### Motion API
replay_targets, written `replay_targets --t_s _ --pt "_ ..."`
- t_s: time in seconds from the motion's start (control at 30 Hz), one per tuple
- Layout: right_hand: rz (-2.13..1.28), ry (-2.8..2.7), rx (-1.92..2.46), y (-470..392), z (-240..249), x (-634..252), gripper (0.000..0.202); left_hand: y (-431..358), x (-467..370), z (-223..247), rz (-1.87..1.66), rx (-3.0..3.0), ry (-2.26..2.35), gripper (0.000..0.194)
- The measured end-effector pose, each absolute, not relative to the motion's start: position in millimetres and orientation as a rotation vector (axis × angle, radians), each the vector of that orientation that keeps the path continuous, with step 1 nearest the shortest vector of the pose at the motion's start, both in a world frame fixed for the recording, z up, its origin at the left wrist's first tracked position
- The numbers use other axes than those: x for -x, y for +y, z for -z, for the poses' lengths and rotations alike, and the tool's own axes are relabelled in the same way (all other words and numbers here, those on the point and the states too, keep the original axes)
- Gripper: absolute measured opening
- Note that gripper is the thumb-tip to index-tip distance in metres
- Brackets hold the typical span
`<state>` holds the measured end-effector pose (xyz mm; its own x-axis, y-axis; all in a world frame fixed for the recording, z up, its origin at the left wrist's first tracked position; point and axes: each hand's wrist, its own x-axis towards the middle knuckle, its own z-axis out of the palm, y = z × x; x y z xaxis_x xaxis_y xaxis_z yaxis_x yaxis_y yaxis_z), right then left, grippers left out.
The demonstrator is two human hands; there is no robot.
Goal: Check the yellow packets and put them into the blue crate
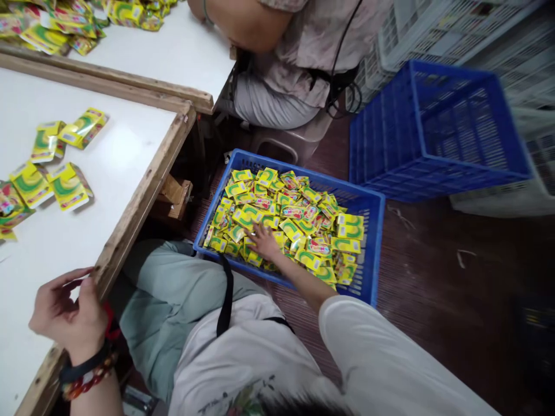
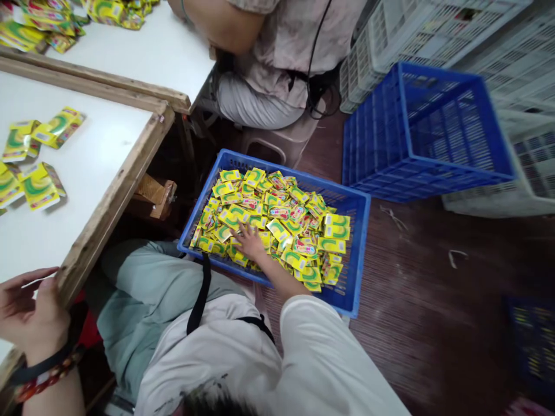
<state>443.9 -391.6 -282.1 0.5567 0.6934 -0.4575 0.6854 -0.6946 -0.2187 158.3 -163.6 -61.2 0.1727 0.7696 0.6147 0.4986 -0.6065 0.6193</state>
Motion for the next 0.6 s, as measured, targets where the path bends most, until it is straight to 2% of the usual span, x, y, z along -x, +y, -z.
replay_targets --t_s 0.17,0.27,0.37,0.5,0.6 --pt "-0.881 -1.148 2.891 -553.0 263.1 -475.8 0.052 -171.7 -169.3 52.9 -1.378 -2.133 1.242 0.019" --pt "-0.836 -1.109 2.973 -586.8 256.7 -486.1 0.038 -170.3 -167.3 55.4 -1.393 -2.134 1.237 0.018" --pt "-0.666 -1.012 3.081 -547.0 260.7 -509.7 0.039 -166.6 -161.5 61.9 -1.397 -2.119 1.247 0.016" --pt "-0.434 -1.083 3.078 -425.4 269.2 -572.9 0.055 -164.0 -158.5 68.2 -1.446 -2.129 1.261 0.013" --pt "-0.387 -1.235 3.032 -348.5 269.9 -620.0 0.061 -165.6 -160.7 67.1 -1.443 -2.112 1.266 0.012"
